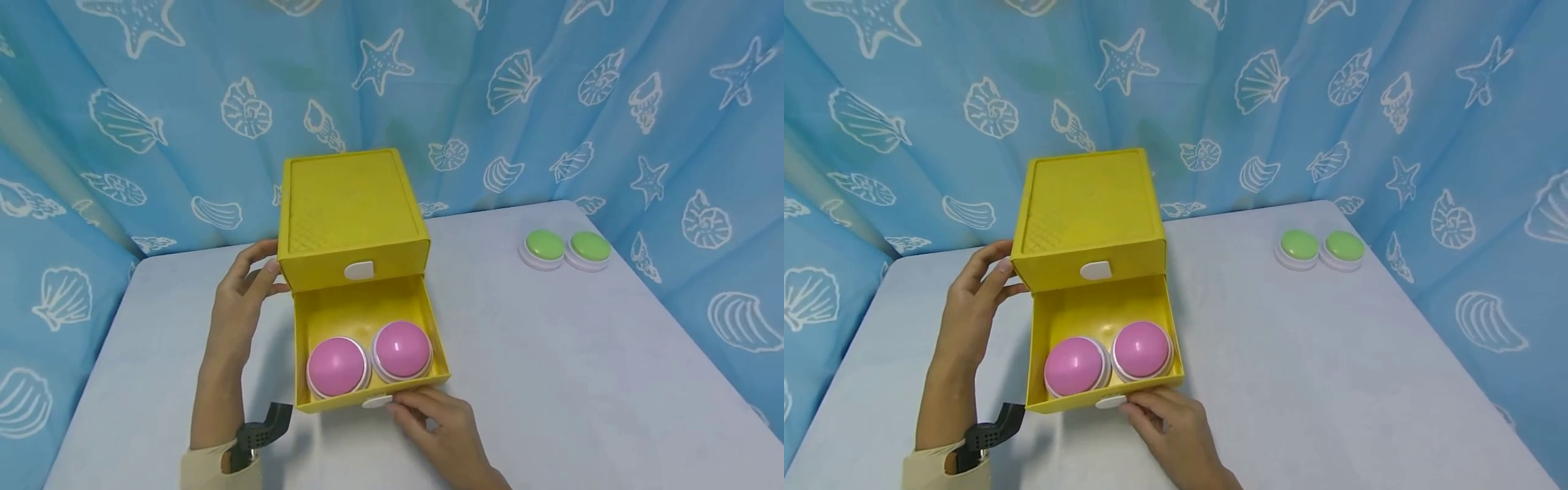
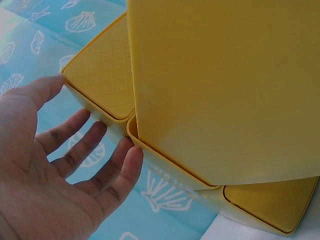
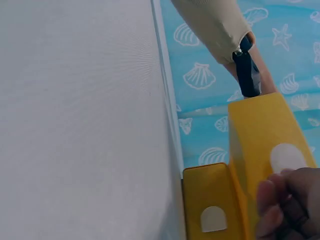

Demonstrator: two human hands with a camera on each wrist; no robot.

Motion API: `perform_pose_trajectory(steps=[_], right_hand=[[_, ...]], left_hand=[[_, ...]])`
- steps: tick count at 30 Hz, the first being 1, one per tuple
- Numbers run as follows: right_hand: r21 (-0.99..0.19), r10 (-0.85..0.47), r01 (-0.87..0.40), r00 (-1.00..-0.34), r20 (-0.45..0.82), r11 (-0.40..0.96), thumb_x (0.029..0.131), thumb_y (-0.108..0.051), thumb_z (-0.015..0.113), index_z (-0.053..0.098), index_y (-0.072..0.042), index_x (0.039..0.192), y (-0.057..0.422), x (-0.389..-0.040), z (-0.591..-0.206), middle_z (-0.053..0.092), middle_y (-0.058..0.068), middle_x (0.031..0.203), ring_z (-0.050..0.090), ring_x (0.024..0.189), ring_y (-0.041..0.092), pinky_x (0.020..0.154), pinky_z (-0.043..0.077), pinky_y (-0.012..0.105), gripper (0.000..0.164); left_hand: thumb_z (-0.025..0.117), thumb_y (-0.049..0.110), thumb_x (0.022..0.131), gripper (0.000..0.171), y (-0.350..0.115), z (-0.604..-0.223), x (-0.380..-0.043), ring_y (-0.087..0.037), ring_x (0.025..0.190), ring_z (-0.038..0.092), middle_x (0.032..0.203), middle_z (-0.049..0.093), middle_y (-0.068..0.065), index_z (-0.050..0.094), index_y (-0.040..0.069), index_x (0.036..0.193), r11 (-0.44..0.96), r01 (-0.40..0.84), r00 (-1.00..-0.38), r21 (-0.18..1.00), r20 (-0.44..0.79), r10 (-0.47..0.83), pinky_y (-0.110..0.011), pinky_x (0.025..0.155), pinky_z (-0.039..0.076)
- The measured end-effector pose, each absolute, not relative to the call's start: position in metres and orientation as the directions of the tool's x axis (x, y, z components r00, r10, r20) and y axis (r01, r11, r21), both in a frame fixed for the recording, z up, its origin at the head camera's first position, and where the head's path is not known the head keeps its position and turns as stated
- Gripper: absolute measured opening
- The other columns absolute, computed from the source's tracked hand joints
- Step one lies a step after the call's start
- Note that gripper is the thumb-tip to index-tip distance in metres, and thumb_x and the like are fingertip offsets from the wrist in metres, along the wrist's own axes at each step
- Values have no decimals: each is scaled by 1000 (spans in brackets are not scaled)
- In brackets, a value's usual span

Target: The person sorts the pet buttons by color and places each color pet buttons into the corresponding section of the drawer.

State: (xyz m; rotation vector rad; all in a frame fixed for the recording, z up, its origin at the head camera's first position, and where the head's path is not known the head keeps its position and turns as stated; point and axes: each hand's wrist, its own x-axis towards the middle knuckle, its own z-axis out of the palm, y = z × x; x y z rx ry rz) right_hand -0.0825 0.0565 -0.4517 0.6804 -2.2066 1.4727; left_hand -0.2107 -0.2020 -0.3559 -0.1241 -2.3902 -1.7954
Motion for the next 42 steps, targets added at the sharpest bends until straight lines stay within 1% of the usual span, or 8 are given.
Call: perform_pose_trajectory(steps=[5, 10, 15, 22, 27, 32, 36, 42], right_hand=[[-721, -149, -610, -787, 599, 328, 72, 1, 75, 72, -5, 87, 55, -86, -444, 66, -3, 73, 48, 56, 2, 48, 40, 10, 16], [-737, -137, -594, -800, 584, 322, 76, -6, 74, 72, -10, 89, 57, -95, -458, 66, -8, 75, 48, 57, -1, 47, 41, 12, 14], [-746, -135, -581, -810, 571, 325, 78, -9, 73, 72, -13, 88, 57, -104, -457, 64, -10, 73, 48, 58, 0, 48, 42, 12, 11], [-745, -140, -595, -800, 583, 302, 76, -1, 73, 72, -6, 82, 52, -115, -432, 62, -5, 65, 48, 55, 4, 47, 40, 11, 8], [-753, -143, -598, -800, 583, 274, 73, 5, 72, 71, -1, 80, 50, -120, -420, 62, -1, 62, 49, 53, 6, 47, 40, 11, 9], [-784, -141, -553, -832, 537, 283, 77, -6, 73, 72, -5, 83, 51, -135, -437, 63, -4, 64, 51, 54, 6, 45, 43, 17, 6], [-804, -131, -508, -860, 493, 308, 81, -18, 70, 73, -10, 86, 51, -151, -448, 63, -8, 66, 52, 56, 7, 46, 45, 20, 9], [-791, -130, -508, -859, 496, 341, 82, -20, 69, 73, -13, 89, 46, -168, -448, 59, -11, 66, 50, 59, 8, 49, 43, 20, 10]], left_hand=[[53, 47, 89, 44, -202, -360, -211, -17, 102, 58, 126, 49, 7, 47, 31, 130, 269, 143, -988, 952, 155, -22, -46, 95, 41], [53, 47, 89, 44, -201, -360, -212, -17, 103, 57, 127, 49, 7, 47, 32, 130, 270, 149, -987, 951, 161, -20, -47, 95, 41], [54, 47, 89, 44, -200, -363, -214, -17, 105, 56, 126, 50, 7, 48, 31, 129, 253, 137, -989, 958, 144, -10, -47, 95, 41], [53, 46, 89, 43, -201, -364, -216, -16, 104, 57, 126, 49, 8, 48, 31, 129, 256, 162, -986, 953, 167, -1, -42, 91, 45], [54, 48, 88, 44, -202, -362, -218, -16, 103, 57, 126, 49, 8, 47, 32, 129, 257, 146, -988, 955, 153, -4, -44, 93, 42], [54, 48, 88, 46, -202, -360, -218, -17, 104, 56, 127, 49, 7, 47, 31, 130, 248, 136, -990, 959, 143, -10, -46, 94, 41], [54, 48, 88, 46, -202, -360, -216, -17, 104, 56, 127, 48, 8, 47, 31, 129, 250, 136, -990, 959, 144, -13, -44, 94, 42], [54, 48, 88, 45, -205, -359, -213, -18, 102, 57, 126, 49, 9, 48, 32, 129, 263, 133, -989, 956, 145, -28, -44, 94, 42]])
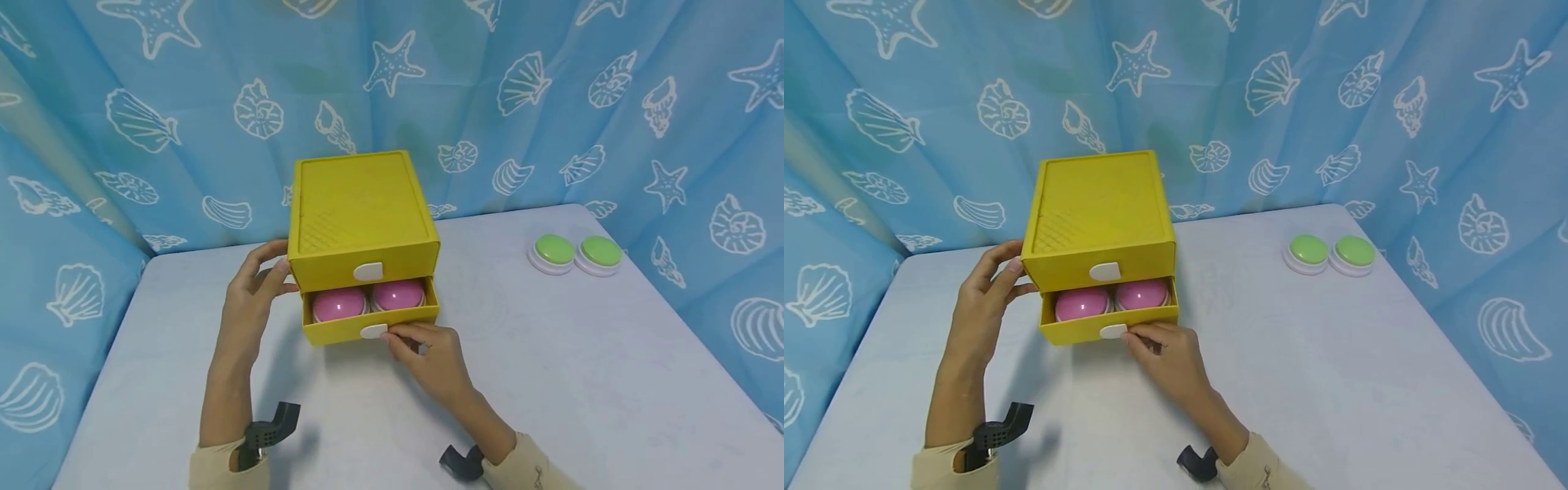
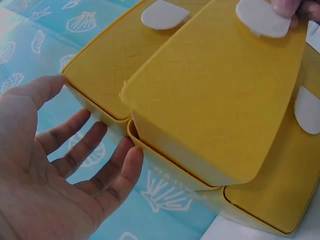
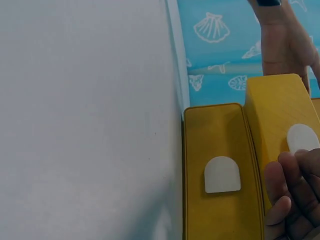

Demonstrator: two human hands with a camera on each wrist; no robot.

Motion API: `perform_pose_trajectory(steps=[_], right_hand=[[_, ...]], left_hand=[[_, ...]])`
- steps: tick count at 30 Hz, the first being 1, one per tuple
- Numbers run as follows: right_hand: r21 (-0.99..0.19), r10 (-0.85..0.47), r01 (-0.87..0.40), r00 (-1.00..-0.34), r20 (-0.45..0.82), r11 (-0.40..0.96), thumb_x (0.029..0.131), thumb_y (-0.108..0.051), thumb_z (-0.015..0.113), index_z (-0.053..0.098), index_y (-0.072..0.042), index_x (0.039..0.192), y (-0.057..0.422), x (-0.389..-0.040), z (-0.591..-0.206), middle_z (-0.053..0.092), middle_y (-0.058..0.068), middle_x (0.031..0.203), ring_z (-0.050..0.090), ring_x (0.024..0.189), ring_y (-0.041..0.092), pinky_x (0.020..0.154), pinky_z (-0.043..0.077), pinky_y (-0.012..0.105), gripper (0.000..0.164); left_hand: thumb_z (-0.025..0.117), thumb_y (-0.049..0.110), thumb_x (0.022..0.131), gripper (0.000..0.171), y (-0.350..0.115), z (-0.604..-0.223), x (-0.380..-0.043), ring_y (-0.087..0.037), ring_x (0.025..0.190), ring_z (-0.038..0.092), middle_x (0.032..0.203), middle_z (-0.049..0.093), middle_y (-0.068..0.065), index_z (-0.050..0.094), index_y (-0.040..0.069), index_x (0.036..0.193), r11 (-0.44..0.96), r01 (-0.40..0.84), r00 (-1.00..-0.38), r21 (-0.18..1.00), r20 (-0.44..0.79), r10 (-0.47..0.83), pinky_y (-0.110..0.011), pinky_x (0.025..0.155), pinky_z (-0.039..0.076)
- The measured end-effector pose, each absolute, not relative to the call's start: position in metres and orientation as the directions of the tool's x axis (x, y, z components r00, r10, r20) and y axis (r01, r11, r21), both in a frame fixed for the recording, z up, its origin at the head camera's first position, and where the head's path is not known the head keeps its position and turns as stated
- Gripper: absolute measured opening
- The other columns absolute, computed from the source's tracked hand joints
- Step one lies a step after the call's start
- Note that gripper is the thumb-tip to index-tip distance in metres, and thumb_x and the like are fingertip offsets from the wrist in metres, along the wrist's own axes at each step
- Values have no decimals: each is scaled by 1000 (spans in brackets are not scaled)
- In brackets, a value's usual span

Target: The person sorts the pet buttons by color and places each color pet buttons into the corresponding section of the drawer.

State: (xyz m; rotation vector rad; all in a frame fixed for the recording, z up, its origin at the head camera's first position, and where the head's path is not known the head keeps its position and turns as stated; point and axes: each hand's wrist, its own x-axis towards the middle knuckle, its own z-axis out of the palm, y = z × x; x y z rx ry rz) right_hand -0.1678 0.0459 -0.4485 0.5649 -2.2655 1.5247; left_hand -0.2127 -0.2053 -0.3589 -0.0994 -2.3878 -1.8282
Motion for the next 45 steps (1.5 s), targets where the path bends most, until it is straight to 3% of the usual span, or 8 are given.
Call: perform_pose_trajectory(steps=[10, 16, 25, 34, 42, 45], right_hand=[[-784, -103, -527, -845, 525, 329, 84, -20, 68, 73, -11, 88, 42, -192, -450, 60, -9, 68, 51, 59, 8, 49, 45, 24, 11], [-742, -110, -567, -815, 569, 357, 83, -19, 68, 73, -12, 88, 42, -200, -448, 58, -11, 67, 49, 59, 6, 48, 44, 21, 10], [-752, -111, -552, -826, 553, 362, 84, -18, 68, 73, -10, 88, 41, -210, -449, 60, -8, 68, 51, 59, 8, 48, 45, 22, 11], [-778, -189, -315, -949, 252, 543, 82, -21, 70, 74, -18, 87, 40, -203, -471, 61, -14, 69, 50, 60, 3, 52, 45, 19, 7], [-911, -170, -279, -957, 236, 303, 85, -17, 67, 72, -8, 84, 38, -206, -489, 62, 1, 63, 58, 55, 15, 52, 50, 24, 11], [-918, -176, -282, -955, 240, 280, 85, -19, 67, 72, -9, 82, 39, -206, -495, 62, 1, 62, 57, 54, 15, 50, 50, 24, 12]], left_hand=[[54, 48, 88, 44, -203, -359, -213, -18, 101, 57, 128, 49, 9, 48, 33, 129, 254, 127, -990, 959, 139, -30, -46, 94, 40], [53, 46, 89, 43, -203, -355, -214, -16, 104, 56, 128, 48, 9, 48, 32, 129, 251, 154, -986, 956, 164, -18, -41, 90, 45], [54, 45, 89, 42, -203, -358, -212, -15, 102, 57, 127, 48, 9, 48, 31, 129, 247, 152, -986, 957, 164, -26, -38, 87, 47], [55, 43, 90, 42, -207, -356, -209, -17, 101, 58, 128, 47, 8, 49, 29, 129, 234, 148, -986, 961, 161, -35, -37, 86, 48], [54, 44, 89, 42, -207, -358, -213, -17, 100, 59, 128, 47, 9, 48, 31, 129, 248, 150, -986, 957, 162, -31, -37, 87, 48], [54, 44, 89, 42, -206, -359, -213, -16, 102, 58, 128, 47, 8, 48, 30, 129, 239, 150, -987, 959, 161, -28, -37, 87, 48]])
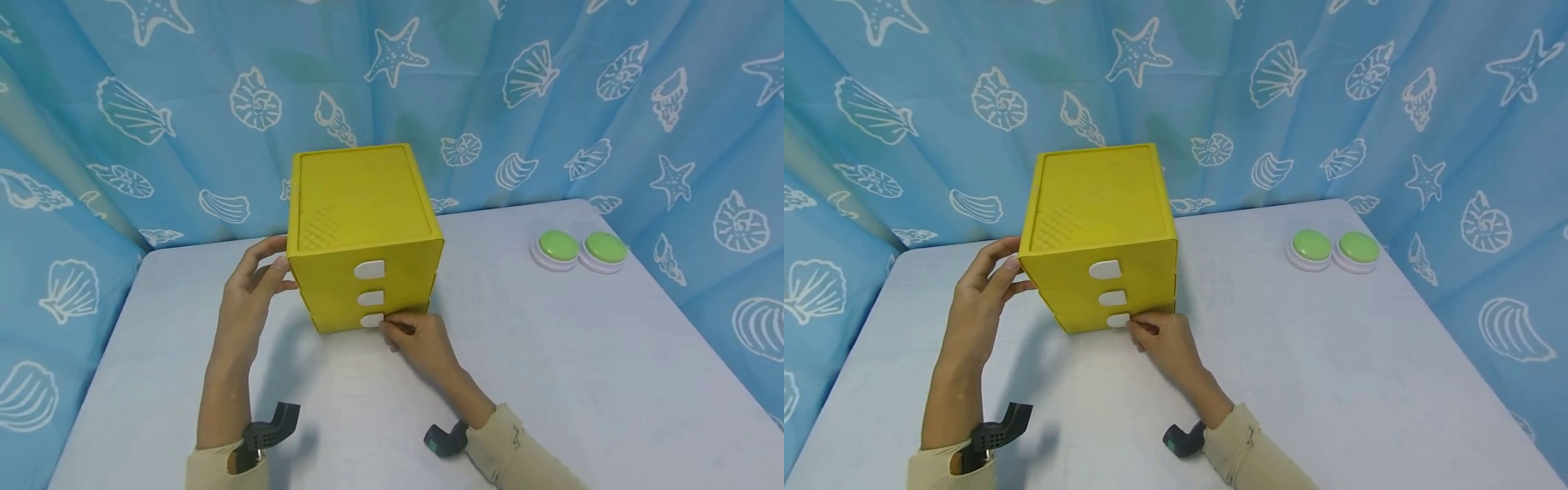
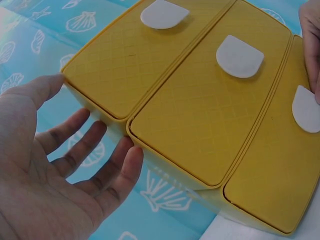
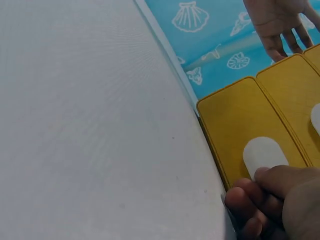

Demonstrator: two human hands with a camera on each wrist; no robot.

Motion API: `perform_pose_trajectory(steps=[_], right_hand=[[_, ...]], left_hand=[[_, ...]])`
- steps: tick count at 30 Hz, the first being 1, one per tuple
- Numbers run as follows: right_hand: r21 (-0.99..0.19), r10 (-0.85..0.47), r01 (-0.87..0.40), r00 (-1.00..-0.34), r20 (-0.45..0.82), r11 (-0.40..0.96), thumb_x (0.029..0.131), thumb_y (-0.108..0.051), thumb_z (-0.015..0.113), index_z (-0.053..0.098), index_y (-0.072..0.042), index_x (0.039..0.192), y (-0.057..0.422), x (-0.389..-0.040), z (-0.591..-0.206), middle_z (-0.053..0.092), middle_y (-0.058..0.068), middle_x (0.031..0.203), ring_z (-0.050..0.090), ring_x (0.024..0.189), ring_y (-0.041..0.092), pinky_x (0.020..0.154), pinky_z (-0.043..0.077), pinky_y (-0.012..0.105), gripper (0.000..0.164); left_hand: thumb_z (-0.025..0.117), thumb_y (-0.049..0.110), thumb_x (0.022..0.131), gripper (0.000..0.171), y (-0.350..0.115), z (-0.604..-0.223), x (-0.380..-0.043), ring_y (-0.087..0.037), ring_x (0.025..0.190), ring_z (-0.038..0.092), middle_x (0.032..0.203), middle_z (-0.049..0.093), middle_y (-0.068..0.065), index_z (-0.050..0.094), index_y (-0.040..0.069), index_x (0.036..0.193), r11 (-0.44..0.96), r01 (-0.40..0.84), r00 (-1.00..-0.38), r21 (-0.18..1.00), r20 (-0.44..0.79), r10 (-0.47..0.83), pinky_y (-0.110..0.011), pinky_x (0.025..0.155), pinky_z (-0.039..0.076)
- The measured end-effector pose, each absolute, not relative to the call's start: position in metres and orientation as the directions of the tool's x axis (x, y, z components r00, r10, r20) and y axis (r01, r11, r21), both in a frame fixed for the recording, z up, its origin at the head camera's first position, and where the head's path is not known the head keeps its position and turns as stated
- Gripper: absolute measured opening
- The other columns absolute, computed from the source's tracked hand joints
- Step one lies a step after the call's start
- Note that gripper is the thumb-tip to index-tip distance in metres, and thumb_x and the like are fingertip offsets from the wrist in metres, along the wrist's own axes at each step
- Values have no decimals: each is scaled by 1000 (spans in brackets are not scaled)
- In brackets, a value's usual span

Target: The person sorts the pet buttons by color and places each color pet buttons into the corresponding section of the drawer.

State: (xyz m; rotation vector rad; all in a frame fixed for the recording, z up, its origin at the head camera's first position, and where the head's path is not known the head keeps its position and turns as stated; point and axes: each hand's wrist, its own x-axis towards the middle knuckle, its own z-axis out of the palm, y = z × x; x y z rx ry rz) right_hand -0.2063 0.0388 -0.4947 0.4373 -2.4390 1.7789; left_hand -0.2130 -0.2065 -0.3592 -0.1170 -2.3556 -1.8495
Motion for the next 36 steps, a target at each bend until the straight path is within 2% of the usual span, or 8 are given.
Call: perform_pose_trajectory(steps=[7, 17, 25, 29, 36], right_hand=[[-934, -216, -225, -962, 167, 279, 84, -21, 68, 73, -12, 91, 44, -195, -502, 63, -2, 64, 58, 53, 12, 49, 52, 27, 13], [-946, -220, -141, -972, 77, 291, 85, -32, 65, 73, -20, 92, 51, -162, -498, 63, -5, 63, 59, 53, 12, 49, 51, 27, 16], [-941, -207, -135, -976, 72, 311, 85, -15, 66, 73, -8, 90, 48, -135, -473, 63, 0, 62, 58, 51, 16, 47, 49, 24, 12], [-942, -202, -121, -978, 59, 312, 85, -11, 66, 73, -5, 90, 48, -123, -467, 63, 1, 61, 58, 50, 16, 46, 49, 24, 11], [-944, -212, -106, -977, 40, 311, 85, -28, 66, 73, -17, 92, 53, -110, -491, 63, -9, 62, 58, 51, 9, 47, 50, 23, 16]], left_hand=[[54, 44, 89, 42, -205, -363, -210, -17, 102, 58, 127, 47, 8, 48, 29, 129, 226, 134, -989, 965, 144, -30, -39, 88, 47], [54, 45, 89, 43, -205, -360, -208, -19, 99, 58, 128, 46, 7, 48, 30, 129, 240, 127, -989, 962, 142, -46, -45, 94, 40], [54, 44, 90, 43, -204, -356, -210, -15, 104, 57, 127, 47, 8, 48, 29, 129, 251, 172, -982, 953, 186, -33, -36, 87, 48], [54, 44, 90, 43, -203, -356, -211, -15, 104, 57, 128, 46, 8, 48, 29, 129, 252, 172, -982, 952, 185, -28, -35, 87, 48], [54, 43, 90, 42, -202, -356, -212, -17, 104, 56, 128, 47, 7, 48, 28, 129, 249, 185, -981, 951, 195, -18, -33, 85, 49]])
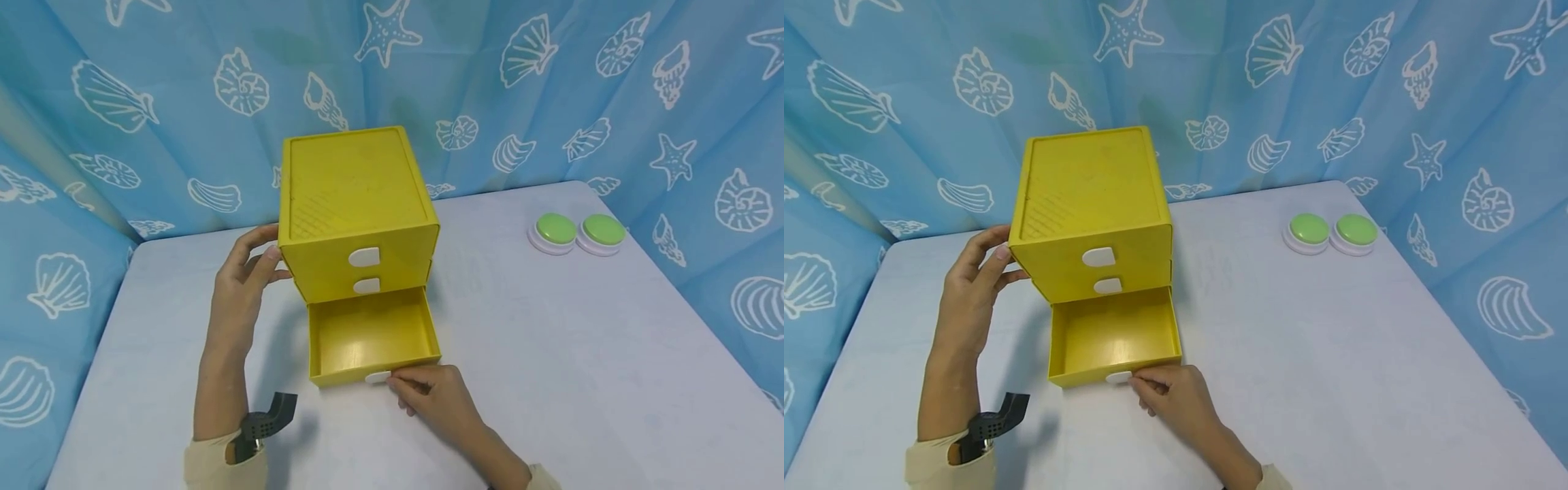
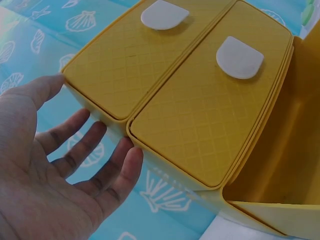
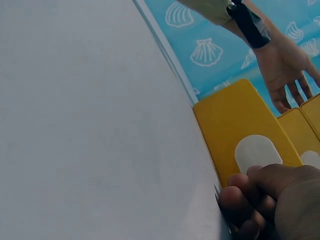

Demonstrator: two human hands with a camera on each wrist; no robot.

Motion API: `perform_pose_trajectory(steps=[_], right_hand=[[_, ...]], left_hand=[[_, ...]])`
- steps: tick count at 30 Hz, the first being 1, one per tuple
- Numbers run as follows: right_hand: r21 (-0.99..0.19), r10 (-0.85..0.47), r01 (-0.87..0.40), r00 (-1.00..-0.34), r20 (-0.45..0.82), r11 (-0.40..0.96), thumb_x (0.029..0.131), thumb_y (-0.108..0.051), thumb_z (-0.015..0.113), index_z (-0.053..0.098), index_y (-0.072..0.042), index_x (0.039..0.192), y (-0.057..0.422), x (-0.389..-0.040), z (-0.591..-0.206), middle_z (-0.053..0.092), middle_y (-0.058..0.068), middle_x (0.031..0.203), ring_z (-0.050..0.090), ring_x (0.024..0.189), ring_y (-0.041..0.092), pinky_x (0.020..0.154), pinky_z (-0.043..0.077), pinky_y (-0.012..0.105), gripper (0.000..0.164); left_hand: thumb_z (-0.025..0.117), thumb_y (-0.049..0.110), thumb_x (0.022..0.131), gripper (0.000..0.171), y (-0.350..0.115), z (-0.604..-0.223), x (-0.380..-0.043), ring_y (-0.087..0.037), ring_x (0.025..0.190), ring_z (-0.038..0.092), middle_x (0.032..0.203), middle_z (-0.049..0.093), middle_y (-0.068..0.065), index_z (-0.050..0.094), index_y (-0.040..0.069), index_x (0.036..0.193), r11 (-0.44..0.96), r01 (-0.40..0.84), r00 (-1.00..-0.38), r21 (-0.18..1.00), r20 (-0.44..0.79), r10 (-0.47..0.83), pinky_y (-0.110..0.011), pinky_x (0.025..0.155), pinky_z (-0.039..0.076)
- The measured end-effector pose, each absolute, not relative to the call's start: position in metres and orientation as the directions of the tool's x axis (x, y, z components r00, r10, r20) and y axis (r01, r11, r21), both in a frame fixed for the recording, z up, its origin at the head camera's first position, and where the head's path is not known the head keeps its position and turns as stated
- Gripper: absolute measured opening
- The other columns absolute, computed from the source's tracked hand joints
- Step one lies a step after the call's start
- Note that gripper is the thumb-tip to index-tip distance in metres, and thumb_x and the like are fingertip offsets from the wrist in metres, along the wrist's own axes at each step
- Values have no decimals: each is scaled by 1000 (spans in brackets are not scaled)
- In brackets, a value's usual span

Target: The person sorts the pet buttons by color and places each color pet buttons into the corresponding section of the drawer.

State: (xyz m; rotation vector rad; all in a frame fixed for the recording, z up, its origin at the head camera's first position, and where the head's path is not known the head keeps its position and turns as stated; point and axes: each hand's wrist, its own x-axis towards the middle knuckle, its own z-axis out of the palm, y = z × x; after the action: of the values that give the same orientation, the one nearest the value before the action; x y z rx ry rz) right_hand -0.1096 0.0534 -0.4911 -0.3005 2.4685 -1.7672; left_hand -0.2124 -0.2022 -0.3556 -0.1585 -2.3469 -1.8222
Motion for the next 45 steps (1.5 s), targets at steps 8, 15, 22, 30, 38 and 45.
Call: perform_pose_trajectory(steps=[8, 15, 22, 30, 38, 45], right_hand=[[-940, -237, -103, -971, 25, 324, 85, -34, 64, 73, -19, 94, 56, -95, -488, 63, -10, 62, 59, 51, 7, 47, 51, 24, 20], [-937, -272, -102, -962, 8, 334, 87, -39, 59, 72, -23, 95, 55, -86, -482, 61, -10, 63, 57, 54, 6, 52, 51, 23, 22], [-908, -330, -148, -944, 11, 392, 87, -39, 60, 71, -19, 103, 61, -89, -471, 64, -14, 75, 59, 63, 2, 56, 52, 20, 28], [-952, -271, 73, -950, -157, 297, 85, -36, 63, 70, -15, 98, 137, -111, -466, 67, 3, 79, 65, 69, 20, 62, 54, 31, 25], [-798, 211, 32, -970, 120, 602, 86, -49, 56, 61, -13, 115, 229, -188, -487, 62, 1, 82, 58, 70, 15, 57, 47, 20, 47], [-697, 416, 136, -874, 250, 704, 82, -47, 63, 47, -3, 128, 283, -234, -498, 47, 11, 94, 44, 82, 19, 65, 36, 28, 66]], left_hand=[[54, 40, 91, 41, -203, -346, -217, -17, 106, 56, 127, 47, 5, 49, 27, 129, 238, 226, -973, 945, 233, -2, -33, 84, 50], [54, 37, 91, 40, -208, -336, -222, -18, 107, 55, 128, 48, 3, 50, 25, 129, 221, 259, -964, 940, 265, 4, -31, 84, 50], [55, 36, 91, 40, -210, -328, -223, -21, 106, 54, 127, 48, 1, 50, 24, 129, 214, 268, -961, 939, 276, -5, -31, 83, 50], [54, 38, 91, 42, -211, -326, -219, -19, 105, 55, 127, 47, 3, 49, 24, 130, 233, 253, -965, 939, 263, -12, -32, 83, 50], [53, 44, 90, 44, -210, -337, -212, -16, 106, 55, 129, 48, 6, 47, 28, 130, 270, 178, -981, 946, 192, -27, -34, 86, 49], [53, 45, 90, 44, -206, -355, -209, -15, 107, 56, 129, 48, 8, 47, 29, 130, 239, 156, -987, 958, 162, -6, -37, 87, 49]])
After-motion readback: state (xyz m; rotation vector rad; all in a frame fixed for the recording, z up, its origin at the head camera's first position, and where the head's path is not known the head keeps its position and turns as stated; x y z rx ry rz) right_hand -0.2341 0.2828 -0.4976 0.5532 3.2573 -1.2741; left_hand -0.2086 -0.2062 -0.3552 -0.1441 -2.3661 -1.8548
